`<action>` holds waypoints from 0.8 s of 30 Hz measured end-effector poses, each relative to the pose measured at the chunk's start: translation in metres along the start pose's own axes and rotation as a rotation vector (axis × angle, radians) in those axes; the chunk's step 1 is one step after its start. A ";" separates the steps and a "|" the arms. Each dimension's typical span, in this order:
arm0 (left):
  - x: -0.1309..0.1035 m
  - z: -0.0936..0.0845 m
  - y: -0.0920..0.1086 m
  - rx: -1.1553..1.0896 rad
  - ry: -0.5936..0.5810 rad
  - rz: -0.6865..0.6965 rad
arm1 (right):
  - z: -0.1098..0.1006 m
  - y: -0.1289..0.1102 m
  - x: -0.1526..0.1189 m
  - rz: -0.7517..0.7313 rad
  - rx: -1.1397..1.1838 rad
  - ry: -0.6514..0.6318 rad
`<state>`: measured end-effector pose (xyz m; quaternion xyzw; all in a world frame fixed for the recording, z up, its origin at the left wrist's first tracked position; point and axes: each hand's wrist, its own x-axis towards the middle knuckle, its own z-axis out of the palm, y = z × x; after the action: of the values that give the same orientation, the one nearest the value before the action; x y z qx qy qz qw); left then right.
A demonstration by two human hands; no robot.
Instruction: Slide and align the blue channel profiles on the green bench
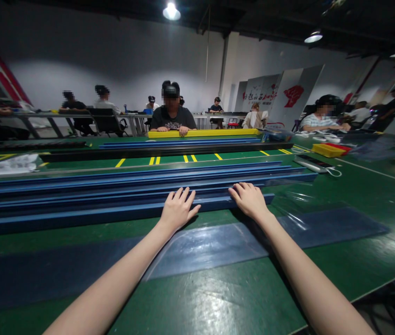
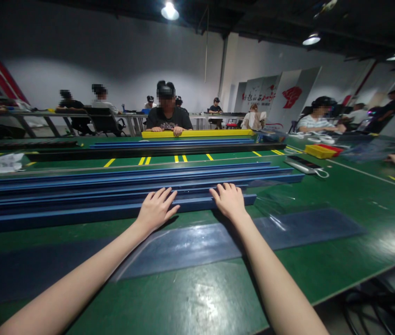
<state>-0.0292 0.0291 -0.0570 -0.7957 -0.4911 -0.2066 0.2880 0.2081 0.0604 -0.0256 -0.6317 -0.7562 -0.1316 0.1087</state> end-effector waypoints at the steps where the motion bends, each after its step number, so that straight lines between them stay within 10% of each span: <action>1: 0.000 0.000 0.000 -0.003 -0.002 -0.001 | 0.002 -0.002 0.000 -0.005 -0.005 0.013; 15: 0.000 0.000 -0.001 -0.023 -0.012 0.033 | 0.010 -0.034 -0.007 -0.191 0.038 0.105; 24: 0.001 -0.002 0.000 -0.039 0.023 0.076 | 0.009 -0.008 0.001 -0.095 0.096 0.030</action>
<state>-0.0286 0.0279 -0.0548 -0.8169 -0.4530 -0.2142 0.2856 0.1996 0.0629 -0.0338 -0.5869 -0.7892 -0.1098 0.1439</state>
